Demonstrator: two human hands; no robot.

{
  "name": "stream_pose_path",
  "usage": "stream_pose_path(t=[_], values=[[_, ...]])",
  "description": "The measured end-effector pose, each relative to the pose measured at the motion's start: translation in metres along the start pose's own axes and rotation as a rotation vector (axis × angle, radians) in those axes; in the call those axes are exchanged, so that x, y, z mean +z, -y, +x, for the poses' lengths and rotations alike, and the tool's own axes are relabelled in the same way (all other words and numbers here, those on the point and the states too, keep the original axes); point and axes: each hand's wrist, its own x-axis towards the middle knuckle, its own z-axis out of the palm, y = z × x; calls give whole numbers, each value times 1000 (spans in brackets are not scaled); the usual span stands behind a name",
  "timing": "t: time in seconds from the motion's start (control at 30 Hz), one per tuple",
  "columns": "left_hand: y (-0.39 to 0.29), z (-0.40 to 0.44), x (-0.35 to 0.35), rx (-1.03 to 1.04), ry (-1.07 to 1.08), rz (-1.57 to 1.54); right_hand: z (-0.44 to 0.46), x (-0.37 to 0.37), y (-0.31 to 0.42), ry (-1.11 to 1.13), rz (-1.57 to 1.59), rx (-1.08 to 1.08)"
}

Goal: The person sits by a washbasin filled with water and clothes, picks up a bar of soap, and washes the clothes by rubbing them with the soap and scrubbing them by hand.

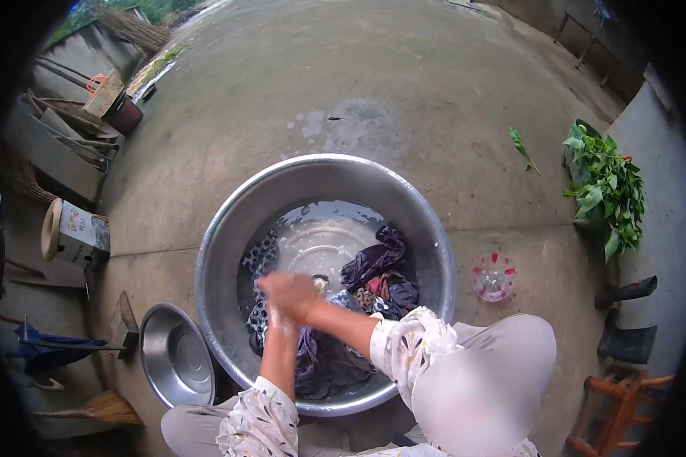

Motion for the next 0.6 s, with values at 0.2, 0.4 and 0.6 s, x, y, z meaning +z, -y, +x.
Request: stream_pose_path(t=[0.2,0.4,0.6], values=[[28,28,-47,94,263,-163,-6,2,-19,9,20,81],[17,3,-17,26,-45,151,-11,-3,15,-56,154,39],[-21,-28,68,-229,-95,304,11,-13,-71,71,28,394]])
